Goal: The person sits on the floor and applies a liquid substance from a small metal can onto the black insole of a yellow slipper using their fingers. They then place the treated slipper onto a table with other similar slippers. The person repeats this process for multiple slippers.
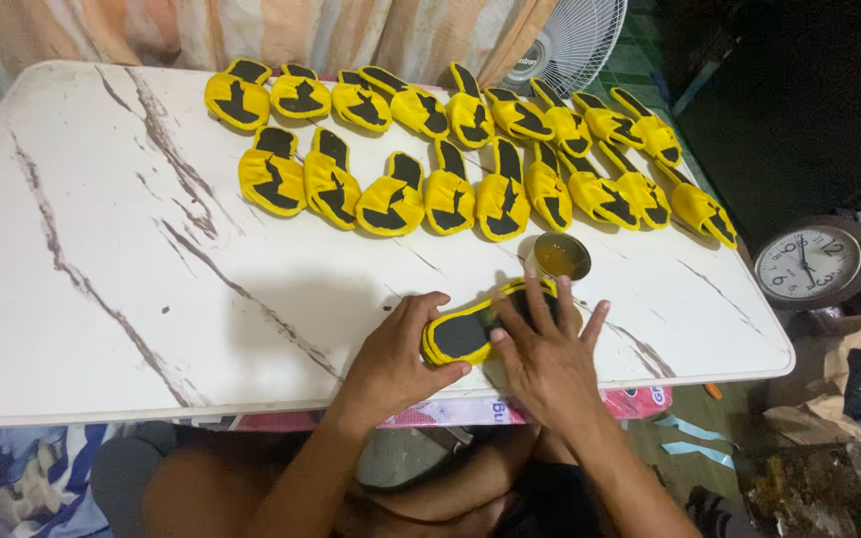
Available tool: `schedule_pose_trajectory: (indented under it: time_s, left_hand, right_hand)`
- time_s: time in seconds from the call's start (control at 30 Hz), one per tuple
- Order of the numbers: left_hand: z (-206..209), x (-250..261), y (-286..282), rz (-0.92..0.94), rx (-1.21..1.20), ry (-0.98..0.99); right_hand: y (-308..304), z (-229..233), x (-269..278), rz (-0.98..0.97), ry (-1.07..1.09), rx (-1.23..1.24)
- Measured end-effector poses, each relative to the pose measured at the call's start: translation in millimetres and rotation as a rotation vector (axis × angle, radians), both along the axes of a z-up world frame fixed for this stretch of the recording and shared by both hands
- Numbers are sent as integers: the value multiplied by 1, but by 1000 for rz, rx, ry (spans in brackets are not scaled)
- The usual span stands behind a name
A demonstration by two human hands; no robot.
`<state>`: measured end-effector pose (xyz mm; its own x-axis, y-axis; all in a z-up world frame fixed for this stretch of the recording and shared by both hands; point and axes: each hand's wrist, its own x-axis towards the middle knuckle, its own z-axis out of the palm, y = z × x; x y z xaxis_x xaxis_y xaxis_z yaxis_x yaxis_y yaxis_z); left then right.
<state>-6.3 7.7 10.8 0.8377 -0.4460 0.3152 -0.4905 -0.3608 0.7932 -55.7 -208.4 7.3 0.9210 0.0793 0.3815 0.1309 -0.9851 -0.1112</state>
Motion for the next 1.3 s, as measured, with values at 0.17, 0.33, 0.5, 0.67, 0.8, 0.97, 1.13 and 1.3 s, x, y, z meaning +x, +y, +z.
schedule_pose_trajectory:
  time_s: [0.17,0.33,0.5,0.67,0.8,0.97,1.13,1.3]
  left_hand:
    - [-7,1,7,-3,-149,13]
    - [-18,2,10,32,-398,118]
    - [-17,7,12,103,-412,156]
    - [-14,5,13,143,-445,207]
    - [-17,9,12,165,-477,211]
    - [-21,11,13,116,-574,233]
    - [-22,13,13,105,-571,234]
    - [-14,11,12,45,-407,265]
  right_hand:
    - [20,1,-1,77,38,81]
    - [40,5,-1,161,84,145]
    - [51,9,-5,251,59,120]
    - [42,5,-13,363,-95,49]
    - [29,5,-9,335,-63,10]
    - [38,17,7,376,13,68]
    - [30,17,9,476,132,113]
    - [4,9,2,615,152,682]
